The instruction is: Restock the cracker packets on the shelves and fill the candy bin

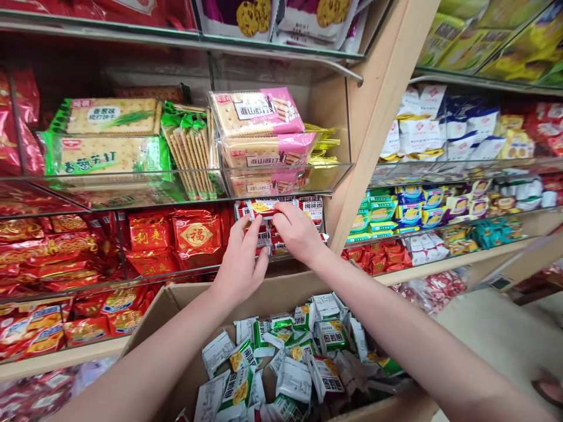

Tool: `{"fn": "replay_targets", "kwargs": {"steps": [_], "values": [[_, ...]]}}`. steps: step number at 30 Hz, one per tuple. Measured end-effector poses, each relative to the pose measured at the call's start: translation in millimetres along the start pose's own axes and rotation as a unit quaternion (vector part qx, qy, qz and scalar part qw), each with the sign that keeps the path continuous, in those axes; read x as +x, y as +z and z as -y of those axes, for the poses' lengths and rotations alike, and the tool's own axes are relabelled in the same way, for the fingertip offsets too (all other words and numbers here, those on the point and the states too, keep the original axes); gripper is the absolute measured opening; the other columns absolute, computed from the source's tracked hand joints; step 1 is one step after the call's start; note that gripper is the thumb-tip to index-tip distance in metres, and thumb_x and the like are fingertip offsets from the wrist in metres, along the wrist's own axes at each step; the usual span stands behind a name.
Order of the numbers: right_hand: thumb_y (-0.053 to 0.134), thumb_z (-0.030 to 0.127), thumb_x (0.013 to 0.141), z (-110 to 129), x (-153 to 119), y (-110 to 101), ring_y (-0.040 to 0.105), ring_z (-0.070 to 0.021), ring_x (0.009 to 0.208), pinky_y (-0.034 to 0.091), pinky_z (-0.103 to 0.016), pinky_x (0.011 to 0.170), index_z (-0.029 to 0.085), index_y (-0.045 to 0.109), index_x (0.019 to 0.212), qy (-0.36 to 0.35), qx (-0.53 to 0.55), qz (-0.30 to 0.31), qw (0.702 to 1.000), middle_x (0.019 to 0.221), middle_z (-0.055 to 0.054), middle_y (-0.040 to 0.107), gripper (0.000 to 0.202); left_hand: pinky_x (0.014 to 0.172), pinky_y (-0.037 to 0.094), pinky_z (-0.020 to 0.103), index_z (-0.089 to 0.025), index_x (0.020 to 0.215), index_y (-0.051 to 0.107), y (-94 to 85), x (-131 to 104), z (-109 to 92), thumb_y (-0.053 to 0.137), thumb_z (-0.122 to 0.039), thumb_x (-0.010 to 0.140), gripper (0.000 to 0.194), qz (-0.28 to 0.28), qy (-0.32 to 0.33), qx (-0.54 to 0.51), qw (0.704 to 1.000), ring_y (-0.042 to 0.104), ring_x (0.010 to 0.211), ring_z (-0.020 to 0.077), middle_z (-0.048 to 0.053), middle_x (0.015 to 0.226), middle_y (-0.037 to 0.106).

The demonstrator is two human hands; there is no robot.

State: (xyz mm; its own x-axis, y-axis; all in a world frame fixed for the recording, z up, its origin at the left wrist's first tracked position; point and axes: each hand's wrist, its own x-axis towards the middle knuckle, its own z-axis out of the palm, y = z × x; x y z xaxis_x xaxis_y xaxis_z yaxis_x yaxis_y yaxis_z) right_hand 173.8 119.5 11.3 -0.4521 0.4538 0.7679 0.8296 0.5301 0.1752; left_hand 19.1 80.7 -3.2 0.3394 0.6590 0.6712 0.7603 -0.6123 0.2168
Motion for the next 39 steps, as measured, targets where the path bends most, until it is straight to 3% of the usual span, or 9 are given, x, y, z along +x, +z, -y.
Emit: {"fn": "replay_targets", "kwargs": {"steps": [4, 7, 12, 18, 24, 30, 35, 39], "values": [[0.020, 0.016, 0.094, -1.0, 4.7, 3.1, 0.050, -0.0213, 0.101, 0.042, -0.033, 0.085, 0.011, 0.062, 0.090, 0.009, 0.011, 0.024, 1.000, 0.116, -0.014, 0.055, 0.042, 0.106, 0.027, 0.047, -0.007, 0.139, 0.014, 6.5, -1.4, 9.5, 0.041, -0.020, 0.085, 0.062, 0.027, 0.001, 0.044, 0.999, 0.015, 0.135, 0.0299, 0.024, 0.142, 0.016], [0.020, 0.016, 0.094, 3.4, 10.9, 6.6, 0.048, -0.0226, 0.102, 0.040, -0.034, 0.086, 0.010, 0.060, 0.097, 0.028, 0.013, 0.036, 0.999, 0.121, -0.015, 0.051, 0.041, 0.104, 0.029, 0.049, -0.003, 0.139, 0.009, 13.9, -4.1, 14.7, 0.041, -0.020, 0.084, 0.066, 0.054, 0.005, 0.059, 0.997, 0.017, 0.135, 0.0320, 0.027, 0.144, 0.018], [0.021, 0.019, 0.095, 15.4, 10.7, 8.7, 0.048, -0.0244, 0.103, 0.037, -0.039, 0.090, 0.008, 0.055, 0.113, 0.008, 0.021, 0.040, 0.999, 0.129, -0.016, 0.046, 0.040, 0.103, 0.030, 0.052, -0.004, 0.135, 0.026, 17.6, -3.1, 10.3, 0.043, -0.027, 0.084, 0.059, 0.070, 0.000, 0.090, 0.993, 0.021, 0.134, 0.0342, 0.026, 0.143, 0.026], [0.020, 0.017, 0.094, 25.7, -6.6, 8.1, 0.038, -0.0249, 0.120, 0.030, -0.044, 0.103, 0.007, 0.042, 0.128, 0.055, 0.069, 0.039, 0.995, 0.129, -0.016, 0.045, 0.041, 0.096, 0.037, 0.052, -0.005, 0.135, 0.028, 11.7, 8.5, 6.1, 0.045, -0.026, 0.082, 0.060, 0.065, -0.041, 0.123, 0.989, 0.032, 0.126, 0.0374, 0.026, 0.139, 0.030], [0.022, 0.013, 0.091, 25.9, 5.3, 11.9, 0.023, -0.0243, 0.133, 0.015, -0.047, 0.112, 0.005, 0.037, 0.131, 0.069, 0.063, 0.082, 0.992, 0.139, -0.016, 0.034, 0.044, 0.093, 0.038, 0.053, -0.009, 0.136, 0.029, 12.8, 11.1, 7.9, 0.047, -0.026, 0.080, 0.061, 0.066, -0.049, 0.128, 0.988, 0.034, 0.123, 0.0374, 0.022, 0.141, 0.028], [0.028, 0.014, 0.089, 21.5, 16.8, 17.0, 0.027, -0.0281, 0.130, 0.009, -0.051, 0.110, 0.002, 0.034, 0.134, 0.052, 0.040, 0.108, 0.992, 0.140, -0.017, 0.034, 0.047, 0.092, 0.040, 0.049, -0.004, 0.134, 0.030, 10.5, 13.7, 8.6, 0.044, -0.028, 0.082, 0.059, 0.098, -0.035, 0.171, 0.980, 0.034, 0.123, 0.0364, 0.023, 0.143, 0.026], [0.035, 0.016, 0.086, 9.0, 24.2, 14.0, 0.033, -0.0272, 0.127, 0.018, -0.049, 0.108, 0.002, 0.034, 0.134, 0.014, 0.049, 0.152, 0.987, 0.139, -0.016, 0.036, 0.050, 0.089, 0.042, 0.047, -0.001, 0.131, 0.035, 5.8, 15.4, 8.3, 0.044, -0.029, 0.083, 0.056, 0.119, -0.021, 0.200, 0.972, 0.036, 0.121, 0.0357, 0.024, 0.143, 0.027], [0.030, 0.023, 0.091, 9.7, 25.3, 11.3, 0.041, -0.0263, 0.120, 0.022, -0.044, 0.107, 0.001, 0.044, 0.126, 0.046, 0.025, 0.108, 0.993, 0.129, -0.017, 0.047, 0.044, 0.085, 0.042, 0.049, -0.004, 0.128, 0.040, 1.5, 12.7, 8.4, 0.043, -0.031, 0.084, 0.052, 0.111, -0.005, 0.249, 0.962, 0.037, 0.119, 0.0358, 0.022, 0.142, 0.030]]}}
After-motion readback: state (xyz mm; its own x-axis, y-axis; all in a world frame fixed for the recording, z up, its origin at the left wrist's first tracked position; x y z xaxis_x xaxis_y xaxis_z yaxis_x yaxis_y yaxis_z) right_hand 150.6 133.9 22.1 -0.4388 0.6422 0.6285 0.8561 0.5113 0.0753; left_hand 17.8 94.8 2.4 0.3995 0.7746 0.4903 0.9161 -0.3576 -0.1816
